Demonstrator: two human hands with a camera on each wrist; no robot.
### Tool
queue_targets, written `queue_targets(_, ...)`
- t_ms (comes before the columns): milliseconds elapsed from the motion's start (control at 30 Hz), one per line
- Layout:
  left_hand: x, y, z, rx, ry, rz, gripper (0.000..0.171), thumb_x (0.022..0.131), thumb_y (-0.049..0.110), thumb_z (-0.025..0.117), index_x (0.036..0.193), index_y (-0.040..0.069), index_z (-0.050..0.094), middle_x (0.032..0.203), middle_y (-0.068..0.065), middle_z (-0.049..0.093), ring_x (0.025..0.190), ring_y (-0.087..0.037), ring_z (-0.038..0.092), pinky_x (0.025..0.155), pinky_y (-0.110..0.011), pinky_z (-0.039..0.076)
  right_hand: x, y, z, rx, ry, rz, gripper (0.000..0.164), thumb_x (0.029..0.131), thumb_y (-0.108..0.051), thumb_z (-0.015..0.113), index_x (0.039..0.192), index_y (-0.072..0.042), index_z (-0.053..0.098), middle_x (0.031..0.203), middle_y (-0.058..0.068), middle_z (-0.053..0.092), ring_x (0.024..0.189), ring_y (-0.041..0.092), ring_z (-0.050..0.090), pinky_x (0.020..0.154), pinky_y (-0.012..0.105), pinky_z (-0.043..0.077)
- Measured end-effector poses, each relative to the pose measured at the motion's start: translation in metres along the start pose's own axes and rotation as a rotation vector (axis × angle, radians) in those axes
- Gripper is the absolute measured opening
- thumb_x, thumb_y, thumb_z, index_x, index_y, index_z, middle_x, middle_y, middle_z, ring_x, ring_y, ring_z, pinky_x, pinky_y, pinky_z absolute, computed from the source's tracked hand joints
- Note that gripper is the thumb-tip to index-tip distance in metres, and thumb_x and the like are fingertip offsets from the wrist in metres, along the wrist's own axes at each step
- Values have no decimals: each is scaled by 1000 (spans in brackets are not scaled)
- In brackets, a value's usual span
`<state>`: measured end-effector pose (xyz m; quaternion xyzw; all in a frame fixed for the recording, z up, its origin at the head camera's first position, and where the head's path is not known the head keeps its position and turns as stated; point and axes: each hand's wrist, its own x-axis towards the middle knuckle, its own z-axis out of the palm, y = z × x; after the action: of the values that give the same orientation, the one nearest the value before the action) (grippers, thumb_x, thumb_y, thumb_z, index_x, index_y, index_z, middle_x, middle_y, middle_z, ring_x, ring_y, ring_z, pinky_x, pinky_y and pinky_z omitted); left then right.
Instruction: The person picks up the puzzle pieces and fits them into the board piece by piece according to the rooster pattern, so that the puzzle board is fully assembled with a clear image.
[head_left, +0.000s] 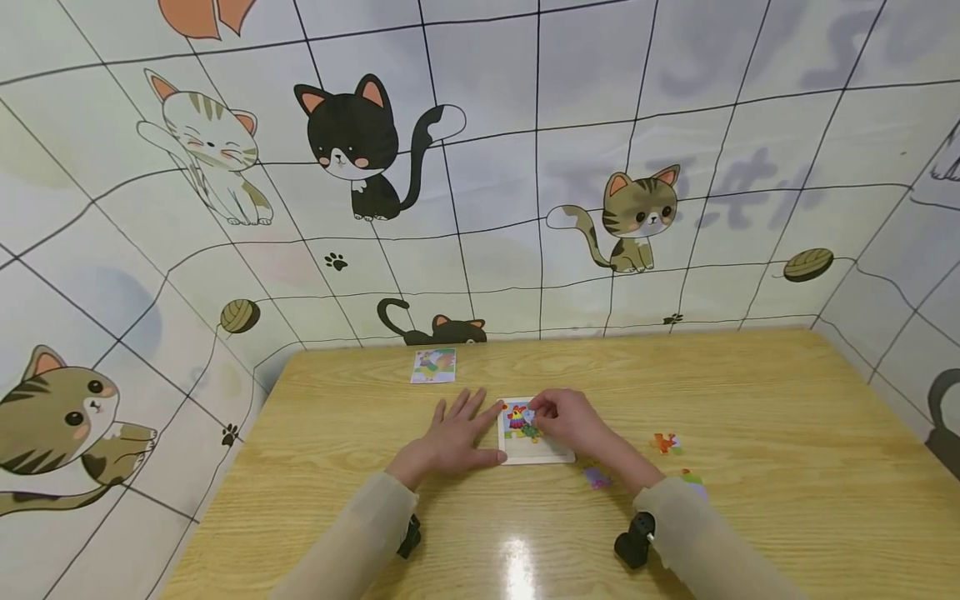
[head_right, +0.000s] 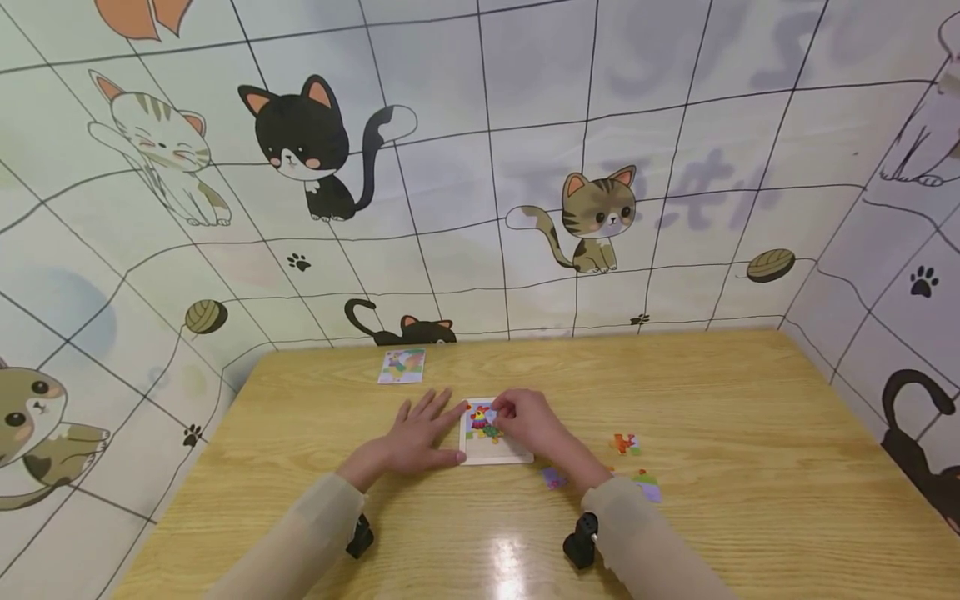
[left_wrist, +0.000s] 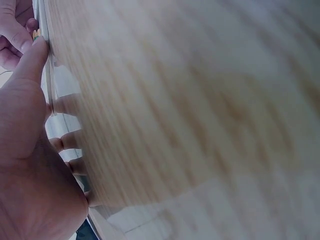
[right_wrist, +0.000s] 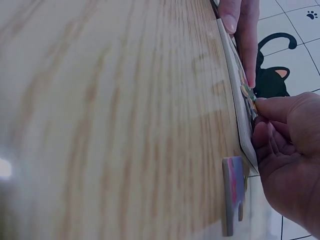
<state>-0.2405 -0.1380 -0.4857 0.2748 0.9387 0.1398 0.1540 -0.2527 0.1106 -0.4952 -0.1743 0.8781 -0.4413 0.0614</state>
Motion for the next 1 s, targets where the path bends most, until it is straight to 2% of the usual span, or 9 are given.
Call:
queue_targets(433, 0, -1, 1, 18, 8, -3, 83, 99, 63, 54, 165, 23, 24, 171, -14, 8, 156, -39, -1, 117, -69, 3, -2, -7, 7, -66, 38, 5, 10, 91, 3, 70, 101, 2, 72, 89, 4, 58, 79, 15, 52, 69, 27, 47)
queue_targets(1000, 1, 1, 0, 12, 4, 5, 83, 99, 60, 56, 165, 21, 25, 171, -15, 10, 156, -41, 1, 117, -70, 4, -2, -5, 8, -136, 65, -3, 6, 90, -1, 76, 95, -2, 74, 87, 1, 58, 77, 13, 52, 70, 29, 48)
